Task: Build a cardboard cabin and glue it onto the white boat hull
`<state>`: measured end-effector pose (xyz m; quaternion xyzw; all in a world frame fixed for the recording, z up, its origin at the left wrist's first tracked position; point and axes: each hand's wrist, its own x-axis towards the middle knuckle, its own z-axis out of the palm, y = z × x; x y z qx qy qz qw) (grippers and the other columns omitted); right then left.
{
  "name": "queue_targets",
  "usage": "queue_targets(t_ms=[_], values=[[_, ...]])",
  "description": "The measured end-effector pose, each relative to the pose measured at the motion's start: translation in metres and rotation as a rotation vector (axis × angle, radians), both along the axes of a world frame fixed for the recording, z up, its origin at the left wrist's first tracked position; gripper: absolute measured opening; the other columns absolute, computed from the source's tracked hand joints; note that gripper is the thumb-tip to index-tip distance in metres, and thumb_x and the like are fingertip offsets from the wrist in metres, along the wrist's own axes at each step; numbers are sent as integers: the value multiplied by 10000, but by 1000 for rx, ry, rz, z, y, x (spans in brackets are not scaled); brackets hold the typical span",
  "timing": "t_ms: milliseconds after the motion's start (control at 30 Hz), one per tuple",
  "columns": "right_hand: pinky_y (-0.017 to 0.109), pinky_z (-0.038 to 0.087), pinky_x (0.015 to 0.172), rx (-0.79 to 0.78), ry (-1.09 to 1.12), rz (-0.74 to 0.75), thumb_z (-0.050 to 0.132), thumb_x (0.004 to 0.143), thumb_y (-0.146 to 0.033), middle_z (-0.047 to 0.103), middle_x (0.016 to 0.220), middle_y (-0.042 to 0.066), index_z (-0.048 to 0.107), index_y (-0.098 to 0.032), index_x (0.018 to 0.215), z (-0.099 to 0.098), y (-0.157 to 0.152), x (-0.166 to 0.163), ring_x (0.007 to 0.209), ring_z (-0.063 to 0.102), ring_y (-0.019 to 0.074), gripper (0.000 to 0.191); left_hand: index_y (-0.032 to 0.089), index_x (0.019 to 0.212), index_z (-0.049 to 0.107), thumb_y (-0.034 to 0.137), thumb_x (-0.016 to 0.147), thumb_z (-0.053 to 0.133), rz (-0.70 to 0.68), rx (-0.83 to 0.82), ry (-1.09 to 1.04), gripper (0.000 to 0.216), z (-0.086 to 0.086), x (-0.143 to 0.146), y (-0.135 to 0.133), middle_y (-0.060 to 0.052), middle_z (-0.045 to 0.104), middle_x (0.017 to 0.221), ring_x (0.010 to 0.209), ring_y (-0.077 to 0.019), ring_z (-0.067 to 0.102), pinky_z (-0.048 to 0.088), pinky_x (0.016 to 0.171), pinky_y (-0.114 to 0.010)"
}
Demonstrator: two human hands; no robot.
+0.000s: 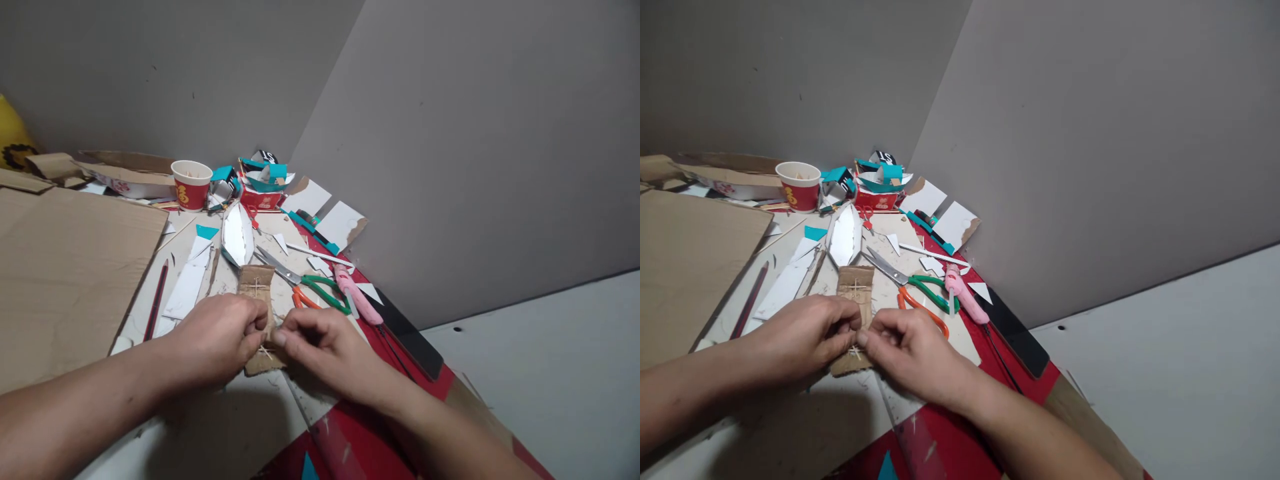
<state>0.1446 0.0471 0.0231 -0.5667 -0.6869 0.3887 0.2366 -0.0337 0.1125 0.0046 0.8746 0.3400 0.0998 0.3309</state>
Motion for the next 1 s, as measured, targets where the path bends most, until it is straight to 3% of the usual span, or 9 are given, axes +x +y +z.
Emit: queue_targets(t_ms=[167, 300, 500, 733, 1000], values=[[237, 333, 538, 159, 57, -100, 541, 871, -319, 433, 597, -38, 478, -183, 640, -2, 6, 10, 583, 389, 105, 275, 213, 670, 500, 239, 807, 471, 9, -77, -42, 142, 4, -1, 2, 33, 536, 617, 566, -135, 445, 253, 513, -258], [235, 357, 548, 163, 72, -187, 568, 853, -280, 471, 651, -43, 556, -172, 845, -13, 15, 14, 591, 430, 106, 109, 211, 681, 511, 217, 799, 465, -17, -86, -46, 128, 4, -2, 6, 36, 515, 597, 561, -131, 443, 256, 509, -252], [242, 367, 576, 165, -68, -181, 555, 872, -265, 574, 707, -16, 574, -144, 1169, -19, 23, 11, 614, 500, 115, 321, 204, 678, 495, 187, 781, 446, -53, -83, 27, 115, 1, -6, 9, 34, 512, 602, 564, -125, 433, 270, 524, -247], [251, 349, 607, 192, -314, -99, 578, 856, -218, 661, 755, 16, 666, -173, 1029, -9, 26, 3, 680, 569, 145, 199, 195, 621, 455, 144, 771, 436, -127, -84, 101, 160, 10, -4, 6, 37, 488, 602, 574, -118, 424, 270, 533, -240], [251, 391, 665, 273, -160, -92, 563, 827, -140, 674, 1007, 55, 577, -152, 1210, -15, 31, 5, 747, 566, 139, 384, 186, 638, 470, 143, 826, 428, -216, -13, 148, 197, 23, 2, 2, 19, 529, 678, 634, -120, 473, 332, 592, -231]])
